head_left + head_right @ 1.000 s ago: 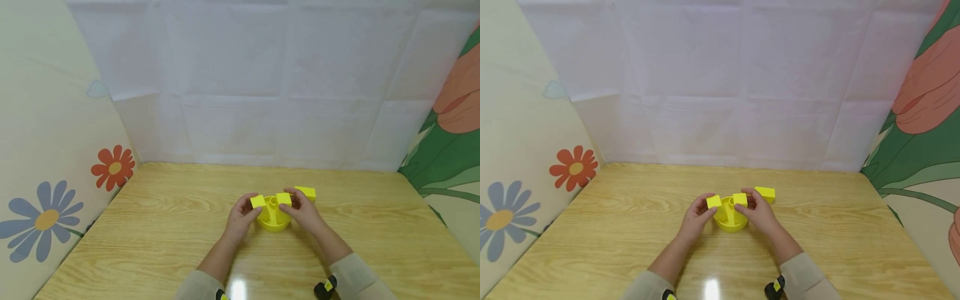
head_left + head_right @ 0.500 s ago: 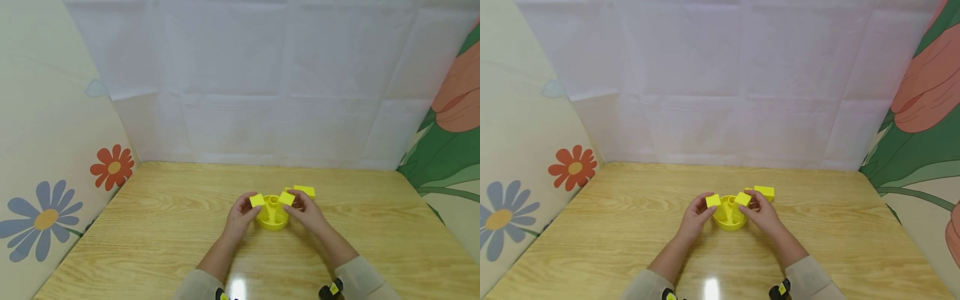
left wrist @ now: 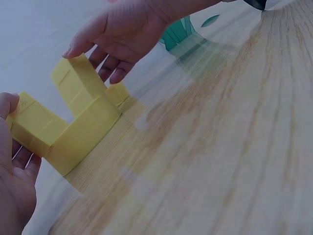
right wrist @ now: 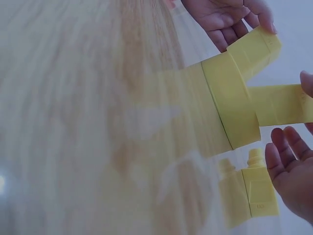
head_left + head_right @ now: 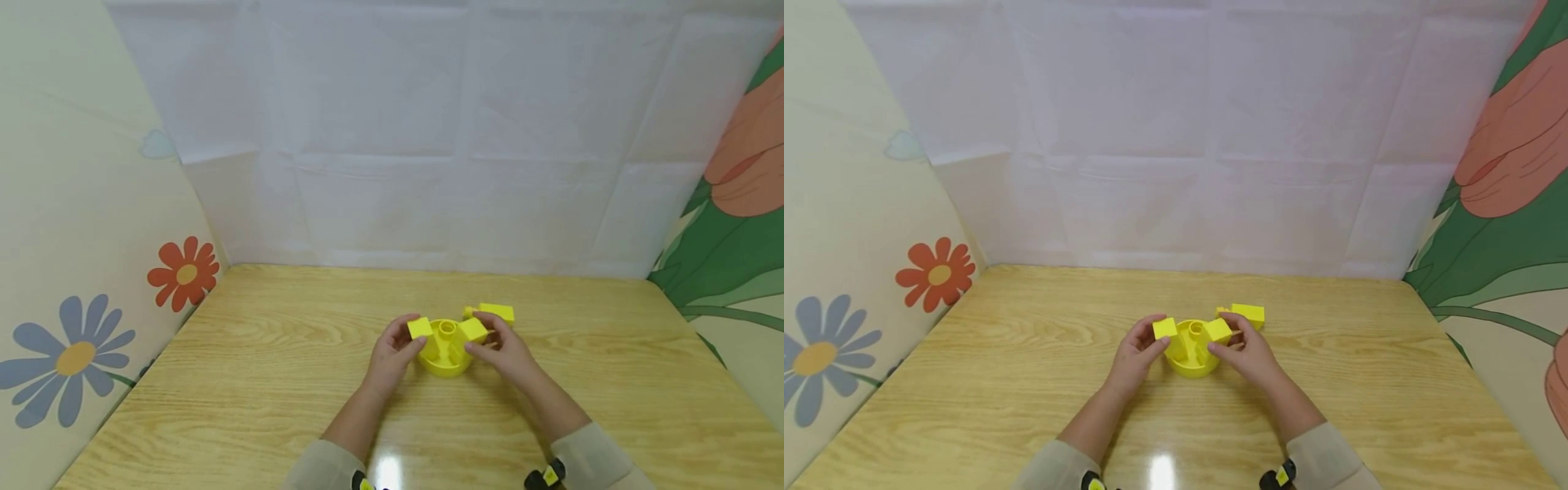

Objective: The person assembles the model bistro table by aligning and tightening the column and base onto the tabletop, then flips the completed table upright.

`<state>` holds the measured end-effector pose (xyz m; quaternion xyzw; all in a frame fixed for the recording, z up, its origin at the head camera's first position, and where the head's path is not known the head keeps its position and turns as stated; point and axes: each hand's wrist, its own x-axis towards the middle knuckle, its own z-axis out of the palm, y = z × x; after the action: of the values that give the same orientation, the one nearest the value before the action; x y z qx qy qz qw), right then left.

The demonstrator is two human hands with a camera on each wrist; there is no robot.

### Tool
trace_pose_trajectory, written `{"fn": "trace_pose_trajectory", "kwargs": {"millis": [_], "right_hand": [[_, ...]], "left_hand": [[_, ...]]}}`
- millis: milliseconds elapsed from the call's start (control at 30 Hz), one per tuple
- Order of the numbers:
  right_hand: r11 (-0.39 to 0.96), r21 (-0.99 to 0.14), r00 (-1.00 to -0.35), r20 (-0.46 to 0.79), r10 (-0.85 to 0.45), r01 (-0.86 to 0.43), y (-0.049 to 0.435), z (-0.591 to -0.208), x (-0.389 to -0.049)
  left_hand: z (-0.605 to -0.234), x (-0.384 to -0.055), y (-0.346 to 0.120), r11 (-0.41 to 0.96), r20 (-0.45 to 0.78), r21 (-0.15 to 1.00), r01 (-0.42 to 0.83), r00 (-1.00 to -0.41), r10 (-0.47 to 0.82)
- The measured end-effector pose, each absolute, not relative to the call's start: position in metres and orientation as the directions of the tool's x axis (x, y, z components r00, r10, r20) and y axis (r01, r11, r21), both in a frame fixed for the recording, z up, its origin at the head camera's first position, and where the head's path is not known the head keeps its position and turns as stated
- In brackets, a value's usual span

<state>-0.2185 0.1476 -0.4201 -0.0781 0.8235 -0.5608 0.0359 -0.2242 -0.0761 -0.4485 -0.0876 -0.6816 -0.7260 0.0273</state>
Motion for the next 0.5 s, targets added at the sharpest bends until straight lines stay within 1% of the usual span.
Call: {"fn": "trace_pose_trajectory", "kwargs": {"millis": [233,500], "right_hand": [[0.284,-0.953,-0.984,0.055,-0.169,-0.103,0.154,-0.423,-0.215],[0.237,-0.964,-0.981,0.081,-0.175,-0.122,0.16,-0.423,-0.211]], "left_hand": [[-0.45,-0.226,-0.076,-0.061,0.16,0.986,0.155,-0.984,0.083],[-0.451,-0.226,-0.076,-0.078,0.159,0.985,0.153,-0.984,0.078]]}}
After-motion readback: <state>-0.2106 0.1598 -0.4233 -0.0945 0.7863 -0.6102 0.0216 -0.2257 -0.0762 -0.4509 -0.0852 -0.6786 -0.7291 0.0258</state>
